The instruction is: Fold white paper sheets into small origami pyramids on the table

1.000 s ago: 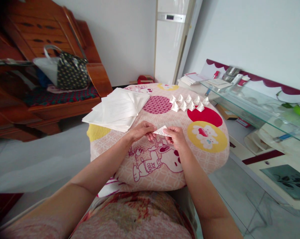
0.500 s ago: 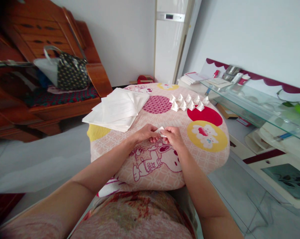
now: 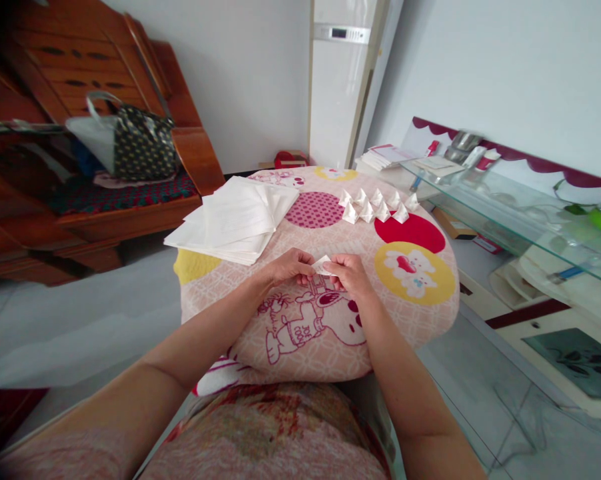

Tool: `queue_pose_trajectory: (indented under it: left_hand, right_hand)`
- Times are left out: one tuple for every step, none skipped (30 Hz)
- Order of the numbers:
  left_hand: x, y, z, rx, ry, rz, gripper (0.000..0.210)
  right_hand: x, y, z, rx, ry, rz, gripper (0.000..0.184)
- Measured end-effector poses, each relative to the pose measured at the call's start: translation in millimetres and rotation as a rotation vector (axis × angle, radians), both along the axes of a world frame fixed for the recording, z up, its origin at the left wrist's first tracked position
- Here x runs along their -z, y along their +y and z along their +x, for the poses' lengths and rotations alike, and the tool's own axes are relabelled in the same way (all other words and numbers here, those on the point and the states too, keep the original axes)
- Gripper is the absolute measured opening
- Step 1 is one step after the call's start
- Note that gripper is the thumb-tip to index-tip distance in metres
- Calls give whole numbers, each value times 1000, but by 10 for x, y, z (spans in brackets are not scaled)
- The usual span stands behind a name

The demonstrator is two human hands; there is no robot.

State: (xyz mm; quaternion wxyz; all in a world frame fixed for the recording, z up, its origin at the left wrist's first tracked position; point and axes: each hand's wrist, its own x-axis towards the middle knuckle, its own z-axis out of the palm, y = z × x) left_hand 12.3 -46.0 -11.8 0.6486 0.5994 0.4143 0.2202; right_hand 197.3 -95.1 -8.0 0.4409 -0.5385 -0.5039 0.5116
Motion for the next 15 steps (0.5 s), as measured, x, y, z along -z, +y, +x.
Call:
queue_pose_trajectory:
  left_hand:
    - [-5,4,-12,-7,-2,0,13]
    - [-8,13,-30,-12,-6,4,13]
    - [-10,27,-54,-17,-9,8,12]
    - [-12,46,-83,-24,-13,15,11]
    - [-14,69,-118,-33,-14,23,11]
    - [-16,96,-154,-45,-15,28,10]
    - [-19,122,-190,-58,-19,32,9]
    - [-22,144,-219,-72,-28,34,6]
    - [-25,160,-238,-85,-48,32,5]
    - [-28,166,-244,-90,-75,34,10]
    - [-27,162,-235,-81,-100,39,17]
    - [-24,148,-211,-62,-113,49,25]
    - [-18,127,-175,-27,-112,62,31]
    - [-8,101,-133,15,-94,75,37]
    - [4,74,-89,56,-74,85,40]
  right_hand:
    - [1,1,13,4,4,-1,37]
    - [2,1,27,8,6,-2,37]
    - [3,2,43,14,9,-4,36]
    - [4,4,61,23,14,-5,36]
    - [4,7,80,35,21,-6,35]
    - [4,10,99,48,30,-3,35]
    - [4,15,116,60,42,1,35]
    - [4,19,130,69,51,4,36]
    - [5,23,138,73,56,5,36]
    - [7,26,138,71,55,3,37]
    - [10,28,129,61,49,0,37]
    - [15,27,111,44,40,-5,37]
    - [19,24,86,22,28,-10,36]
    - [25,20,57,-2,18,-12,37]
    - [30,16,29,-25,9,-14,37]
